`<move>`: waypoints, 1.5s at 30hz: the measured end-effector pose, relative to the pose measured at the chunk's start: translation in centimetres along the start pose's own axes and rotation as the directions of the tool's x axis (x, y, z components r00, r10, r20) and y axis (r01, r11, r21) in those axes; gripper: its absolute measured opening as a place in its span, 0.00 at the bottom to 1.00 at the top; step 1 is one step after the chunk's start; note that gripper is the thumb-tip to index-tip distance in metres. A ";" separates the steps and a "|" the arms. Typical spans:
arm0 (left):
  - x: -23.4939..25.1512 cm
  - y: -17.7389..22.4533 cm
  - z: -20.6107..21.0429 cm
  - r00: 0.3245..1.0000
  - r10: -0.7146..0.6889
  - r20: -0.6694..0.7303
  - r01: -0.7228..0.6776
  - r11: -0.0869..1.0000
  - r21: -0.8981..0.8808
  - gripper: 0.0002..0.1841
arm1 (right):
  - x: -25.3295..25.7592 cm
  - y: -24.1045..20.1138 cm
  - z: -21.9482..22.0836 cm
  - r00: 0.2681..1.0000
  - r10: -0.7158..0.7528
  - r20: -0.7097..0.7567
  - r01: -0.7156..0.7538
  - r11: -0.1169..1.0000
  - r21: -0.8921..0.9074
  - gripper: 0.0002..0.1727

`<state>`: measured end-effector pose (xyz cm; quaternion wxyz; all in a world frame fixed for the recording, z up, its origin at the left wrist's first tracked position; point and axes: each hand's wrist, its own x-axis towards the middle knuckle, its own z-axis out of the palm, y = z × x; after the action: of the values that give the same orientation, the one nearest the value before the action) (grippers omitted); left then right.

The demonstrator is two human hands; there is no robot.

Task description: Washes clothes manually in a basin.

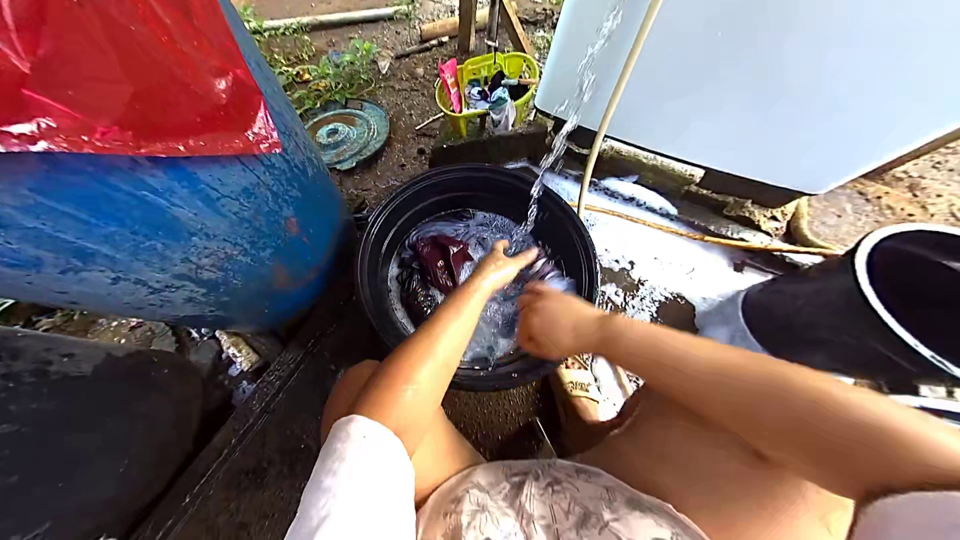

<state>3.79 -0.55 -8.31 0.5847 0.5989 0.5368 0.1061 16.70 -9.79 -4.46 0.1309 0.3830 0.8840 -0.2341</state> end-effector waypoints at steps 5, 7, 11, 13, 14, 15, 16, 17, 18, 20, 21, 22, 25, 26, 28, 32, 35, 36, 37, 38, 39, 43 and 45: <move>0.2 -1.2 -6.2 0.979 0.111 -0.171 -0.093 0.990 0.110 0.29 | -15.5 10.8 -1.3 0.677 0.717 0.169 -0.727 0.687 0.000 0.26; 0.0 -2.2 -8.2 0.978 0.061 -0.198 -0.036 0.991 0.126 0.27 | -22.5 15.2 2.8 0.474 0.800 0.369 -0.849 0.526 -0.050 0.29; -0.1 -2.8 -10.0 0.975 -0.014 -0.223 0.041 0.992 0.118 0.26 | -26.0 19.6 5.1 0.376 0.851 0.367 -0.899 0.431 -0.080 0.32; 0.1 -2.8 -10.1 0.975 -0.027 -0.222 0.064 0.985 0.162 0.26 | -20.0 17.5 1.0 0.520 0.815 0.256 -0.845 0.535 0.014 0.26; 0.4 -2.8 -10.0 0.975 -0.030 -0.219 0.073 0.979 0.193 0.26 | -16.3 16.7 -0.7 0.594 0.783 0.185 -0.803 0.592 0.073 0.24; 0.6 -2.8 -9.9 0.977 -0.033 -0.211 0.079 0.973 0.218 0.26 | -12.4 15.7 -2.0 0.654 0.746 0.128 -0.757 0.642 0.120 0.22; 0.6 -2.6 -9.7 0.979 -0.036 -0.202 0.084 0.968 0.237 0.26 | -8.7 14.8 -2.8 0.729 0.682 0.058 -0.681 0.715 0.157 0.20; 0.5 -2.3 -9.6 0.980 -0.038 -0.197 0.089 0.962 0.258 0.27 | -5.1 15.0 -2.0 0.819 0.572 -0.054 -0.555 0.812 0.183 0.18; 0.2 -2.0 -9.6 0.981 -0.040 -0.192 0.094 0.955 0.281 0.27 | -1.5 15.1 -1.4 0.870 0.491 -0.041 -0.473 0.855 0.212 0.18; -0.4 -1.2 -9.8 0.978 -0.030 -0.207 0.099 0.938 0.331 0.27 | 5.4 16.0 0.4 0.907 0.412 0.093 -0.422 0.879 0.222 0.20; -0.7 -0.8 -10.0 0.975 -0.026 -0.223 0.108 0.925 0.364 0.26 | 8.6 17.2 2.4 0.902 0.414 0.123 -0.432 0.878 0.209 0.21; -0.9 -0.4 -10.1 0.970 -0.027 -0.241 0.125 0.907 0.401 0.26 | 11.4 18.6 4.8 0.884 0.451 0.126 -0.468 0.859 0.207 0.21; -1.5 0.1 -10.6 0.955 -0.024 -0.294 0.172 0.857 0.486 0.25 | 16.4 19.2 9.8 0.749 0.628 0.211 -0.659 0.678 0.325 0.29; -1.5 0.0 -10.8 0.951 -0.026 -0.308 0.187 0.842 0.506 0.25 | 17.4 18.4 11.3 0.727 0.648 0.227 -0.677 0.621 0.396 0.36; -1.4 -0.8 -11.1 0.947 -0.036 -0.318 0.210 0.821 0.531 0.24 | 19.3 15.7 15.5 0.738 0.643 0.205 -0.634 0.555 0.539 0.48; -0.7 -3.0 -11.4 0.952 -0.096 -0.290 0.250 0.790 0.560 0.23 | 19.7 8.5 18.7 0.786 0.545 0.292 -0.608 0.593 0.527 0.36; -0.4 -4.5 -11.7 0.959 -0.152 -0.240 0.269 0.754 0.600 0.24 | 18.1 6.6 19.5 0.732 0.435 0.524 -0.611 0.759 0.225 0.29; -0.4 -4.8 -11.8 0.961 -0.170 -0.218 0.271 0.739 0.617 0.24 | 17.6 6.6 19.2 0.698 0.417 0.582 -0.589 0.796 0.136 0.28; -0.4 -4.9 -12.0 0.963 -0.186 -0.194 0.268 0.726 0.634 0.25 | 17.2 6.8 18.6 0.680 0.398 0.616 -0.560 0.824 0.085 0.28; -0.5 -4.9 -12.2 0.966 -0.199 -0.167 0.259 0.712 0.653 0.25 | 16.8 7.5 18.1 0.719 0.362 0.593 -0.526 0.842 0.123 0.27; -0.6 -5.0 -12.5 0.970 -0.203 -0.137 0.241 0.700 0.672 0.25 | 16.5 8.7 17.6 0.819 0.308 0.484 -0.475 0.837 0.272 0.25; -0.2 -5.3 -12.8 0.996 -0.075 -0.043 0.085 0.772 0.630 0.24 | 15.0 8.4 6.2 0.904 0.408 0.127 -0.325 0.463 0.825 0.25; -0.3 -4.7 -12.4 0.994 0.107 -0.007 -0.089 0.857 0.508 0.29 | 13.7 6.6 -0.2 0.903 0.429 -0.001 -0.261 0.550 0.793 0.24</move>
<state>-8.11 5.33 -8.32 0.3915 0.7559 0.5247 0.0013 12.33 2.65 -11.97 -0.0906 0.5886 0.6098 -0.5229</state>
